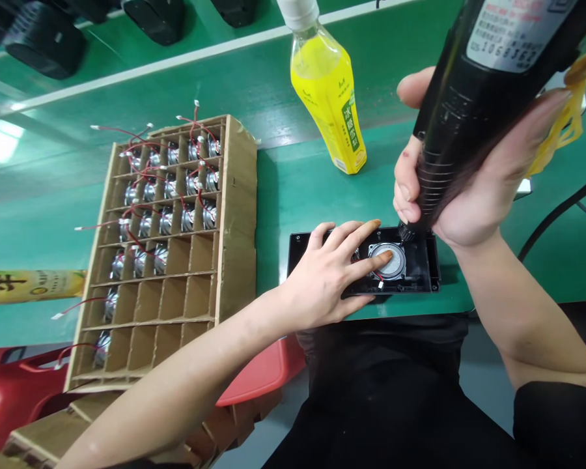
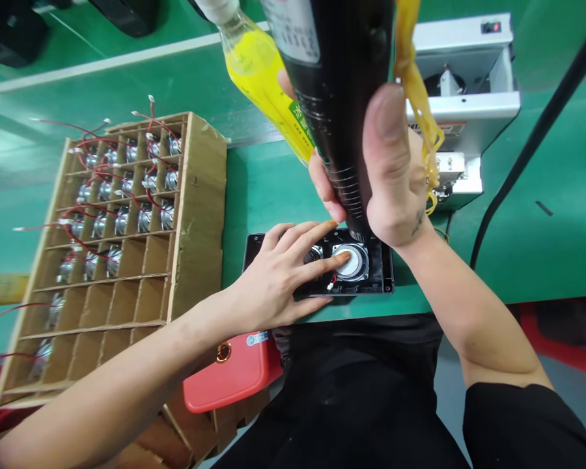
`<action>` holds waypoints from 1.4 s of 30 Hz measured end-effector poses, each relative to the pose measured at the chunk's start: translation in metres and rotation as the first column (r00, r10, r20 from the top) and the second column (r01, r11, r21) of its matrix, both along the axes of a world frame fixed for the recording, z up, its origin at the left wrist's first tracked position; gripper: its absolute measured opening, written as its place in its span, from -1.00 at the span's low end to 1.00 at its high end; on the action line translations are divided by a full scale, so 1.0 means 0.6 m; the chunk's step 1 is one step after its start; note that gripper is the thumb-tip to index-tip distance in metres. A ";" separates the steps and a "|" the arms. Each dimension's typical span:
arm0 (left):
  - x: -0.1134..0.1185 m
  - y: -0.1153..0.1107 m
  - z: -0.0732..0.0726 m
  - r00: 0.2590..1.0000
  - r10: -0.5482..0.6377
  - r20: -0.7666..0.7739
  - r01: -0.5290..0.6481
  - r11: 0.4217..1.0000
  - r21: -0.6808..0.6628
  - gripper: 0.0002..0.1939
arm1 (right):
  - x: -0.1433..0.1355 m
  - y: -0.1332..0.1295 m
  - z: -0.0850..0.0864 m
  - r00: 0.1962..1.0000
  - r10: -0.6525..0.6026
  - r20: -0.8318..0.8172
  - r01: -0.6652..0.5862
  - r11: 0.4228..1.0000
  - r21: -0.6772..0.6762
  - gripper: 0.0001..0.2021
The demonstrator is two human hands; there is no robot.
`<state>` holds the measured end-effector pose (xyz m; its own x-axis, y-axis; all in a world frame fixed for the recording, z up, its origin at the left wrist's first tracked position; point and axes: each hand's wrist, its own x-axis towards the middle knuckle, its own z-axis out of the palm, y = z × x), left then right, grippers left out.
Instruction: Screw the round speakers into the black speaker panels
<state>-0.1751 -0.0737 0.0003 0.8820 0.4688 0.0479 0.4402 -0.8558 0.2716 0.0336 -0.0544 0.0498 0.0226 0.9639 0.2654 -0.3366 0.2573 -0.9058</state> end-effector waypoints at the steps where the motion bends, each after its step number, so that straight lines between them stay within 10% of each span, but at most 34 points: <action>1: 0.000 0.000 0.002 1.000 0.001 -0.012 -0.001 1.000 -0.009 -0.44 | 0.002 0.002 -0.004 1.000 0.005 0.008 -0.005 1.000 0.010 -0.17; 36: 0.001 0.003 -0.006 1.000 -0.023 0.017 0.023 0.999 0.029 -0.42 | 0.025 -0.001 -0.066 0.930 0.366 -0.004 -0.362 0.922 0.139 -0.27; 42: -0.026 0.006 0.008 0.999 -0.047 -0.010 0.047 0.998 0.035 -0.27 | 0.041 -0.012 -0.017 0.953 0.296 -0.066 -0.257 0.904 0.341 -0.46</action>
